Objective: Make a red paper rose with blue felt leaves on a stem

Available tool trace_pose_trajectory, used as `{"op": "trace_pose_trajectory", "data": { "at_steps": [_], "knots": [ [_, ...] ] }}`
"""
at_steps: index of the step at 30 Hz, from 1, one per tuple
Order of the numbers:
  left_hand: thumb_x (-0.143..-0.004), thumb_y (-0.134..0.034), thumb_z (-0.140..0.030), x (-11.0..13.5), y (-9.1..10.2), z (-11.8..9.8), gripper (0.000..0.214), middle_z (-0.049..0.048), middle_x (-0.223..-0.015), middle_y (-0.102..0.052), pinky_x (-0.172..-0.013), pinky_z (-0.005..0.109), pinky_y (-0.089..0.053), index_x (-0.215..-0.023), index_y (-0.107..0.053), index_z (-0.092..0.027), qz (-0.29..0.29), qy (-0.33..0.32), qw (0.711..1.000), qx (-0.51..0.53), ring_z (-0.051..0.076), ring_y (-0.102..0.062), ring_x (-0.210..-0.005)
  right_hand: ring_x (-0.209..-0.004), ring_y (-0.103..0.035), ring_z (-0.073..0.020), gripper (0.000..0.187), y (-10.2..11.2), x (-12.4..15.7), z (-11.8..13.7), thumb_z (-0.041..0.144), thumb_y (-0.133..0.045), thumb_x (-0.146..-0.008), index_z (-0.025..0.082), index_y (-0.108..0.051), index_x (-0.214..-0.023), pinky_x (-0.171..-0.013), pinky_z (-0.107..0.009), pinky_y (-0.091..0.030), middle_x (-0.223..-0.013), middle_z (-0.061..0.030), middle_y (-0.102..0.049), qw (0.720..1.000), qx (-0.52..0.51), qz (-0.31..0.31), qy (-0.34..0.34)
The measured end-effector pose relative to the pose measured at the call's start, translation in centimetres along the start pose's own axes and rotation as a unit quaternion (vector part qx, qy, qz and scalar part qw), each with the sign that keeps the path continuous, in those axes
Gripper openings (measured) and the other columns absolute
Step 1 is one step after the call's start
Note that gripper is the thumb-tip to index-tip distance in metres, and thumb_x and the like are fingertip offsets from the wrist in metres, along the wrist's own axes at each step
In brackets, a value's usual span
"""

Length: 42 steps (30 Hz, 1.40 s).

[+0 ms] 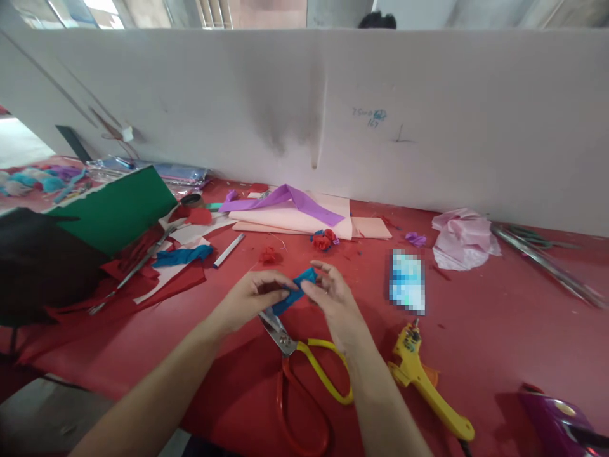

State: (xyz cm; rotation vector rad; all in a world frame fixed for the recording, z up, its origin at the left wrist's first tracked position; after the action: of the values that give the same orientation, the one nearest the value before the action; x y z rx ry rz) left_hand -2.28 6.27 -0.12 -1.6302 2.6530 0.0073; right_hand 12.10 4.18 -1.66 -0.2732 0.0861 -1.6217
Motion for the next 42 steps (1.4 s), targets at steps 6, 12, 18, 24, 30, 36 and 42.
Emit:
{"op": "trace_pose_trajectory", "data": {
  "at_steps": [6, 12, 18, 24, 30, 36, 42],
  "knots": [
    [-0.078, -0.061, -0.024, -0.1, 0.0, 0.2, 0.02, 0.0066, -0.086, -0.071, -0.073, 0.029, -0.05, -0.094, -0.071, -0.017, -0.014, -0.006, 1.0, -0.016, 0.017, -0.063, -0.076, -0.076, -0.061, -0.0152, 0.023, -0.2, -0.1, -1.3, 0.032, -0.08, -0.062, 0.019, -0.071, -0.079, -0.077, -0.03, -0.047, -0.079, -0.0006, -0.07, 1.0, -0.014, 0.002, -0.024],
    [-0.082, -0.056, -0.023, -0.1, 0.6, -0.8, 0.025, 0.0087, -0.1, -0.066, -0.081, 0.031, -0.049, -0.102, -0.07, -0.021, -0.011, -0.071, 0.996, -0.046, 0.018, -0.063, -0.087, -0.068, -0.061, -0.0146, 0.025, 0.5, 0.0, -1.4, 0.032, -0.082, -0.061, 0.02, -0.071, -0.081, -0.063, -0.026, -0.047, -0.075, -0.0002, -0.07, 0.997, -0.03, 0.008, -0.064],
    [-0.081, -0.053, -0.014, -0.1, 0.2, -1.0, 0.019, 0.0059, -0.084, -0.065, -0.075, 0.029, -0.049, -0.089, -0.07, -0.018, 0.017, -0.094, 0.995, -0.042, 0.016, -0.061, -0.078, -0.068, -0.061, -0.0153, 0.026, 0.0, 0.2, -1.4, 0.033, -0.082, -0.061, 0.02, -0.072, -0.081, -0.064, -0.028, -0.047, -0.076, -0.0007, -0.07, 0.996, -0.027, 0.026, -0.078],
    [-0.072, -0.06, -0.006, -0.2, -0.2, -1.5, 0.024, 0.0046, -0.087, -0.065, -0.078, 0.027, -0.047, -0.084, -0.075, -0.021, 0.023, -0.137, 0.985, -0.104, 0.015, -0.06, -0.082, -0.069, -0.061, -0.0134, 0.026, -0.3, 0.1, -1.6, 0.034, -0.082, -0.061, 0.02, -0.071, -0.08, -0.065, -0.026, -0.046, -0.078, 0.0002, -0.07, 0.993, -0.055, 0.044, -0.093],
    [-0.072, -0.07, -0.019, -0.3, 0.1, -1.2, 0.005, 0.0061, -0.08, -0.066, -0.076, 0.028, -0.047, -0.073, -0.075, -0.018, -0.006, -0.103, 0.992, -0.066, 0.016, -0.062, -0.077, -0.059, -0.054, -0.0102, 0.026, -0.5, 0.0, -0.9, 0.035, -0.081, -0.06, 0.018, -0.07, -0.078, -0.057, -0.022, -0.041, -0.068, 0.0014, -0.066, 0.998, -0.022, 0.026, -0.056],
    [-0.072, -0.071, -0.02, -0.3, 0.4, -0.3, 0.004, 0.0073, -0.091, -0.065, -0.082, 0.03, -0.047, -0.074, -0.074, -0.018, -0.043, -0.091, 0.995, -0.022, 0.018, -0.062, -0.086, -0.06, -0.049, -0.0098, 0.015, -0.9, 0.2, -0.3, 0.029, -0.075, -0.065, 0.017, -0.069, -0.072, -0.058, -0.022, -0.039, -0.062, 0.0034, -0.061, 0.998, 0.042, 0.043, 0.007],
    [-0.07, -0.07, -0.017, -0.2, 0.3, 0.2, 0.001, 0.0046, -0.077, -0.066, -0.075, 0.027, -0.047, -0.071, -0.071, -0.017, -0.102, -0.059, 0.993, -0.015, 0.016, -0.061, -0.076, -0.063, -0.05, -0.0113, 0.009, -1.2, 0.2, -0.8, 0.023, -0.072, -0.066, 0.016, -0.066, -0.068, -0.062, -0.024, -0.04, -0.063, 0.0039, -0.059, 0.995, 0.079, 0.061, 0.017]
  ]
}}
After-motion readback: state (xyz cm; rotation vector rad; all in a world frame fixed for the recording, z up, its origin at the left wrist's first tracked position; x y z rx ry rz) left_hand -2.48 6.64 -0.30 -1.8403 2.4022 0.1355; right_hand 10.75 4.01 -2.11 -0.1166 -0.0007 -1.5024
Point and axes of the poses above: each hand's wrist, its own x-axis away from the middle knuckle, its own y-axis out of the back of the hand, z = x × y, the point moved 7 cm from there along -x, towards the middle knuckle
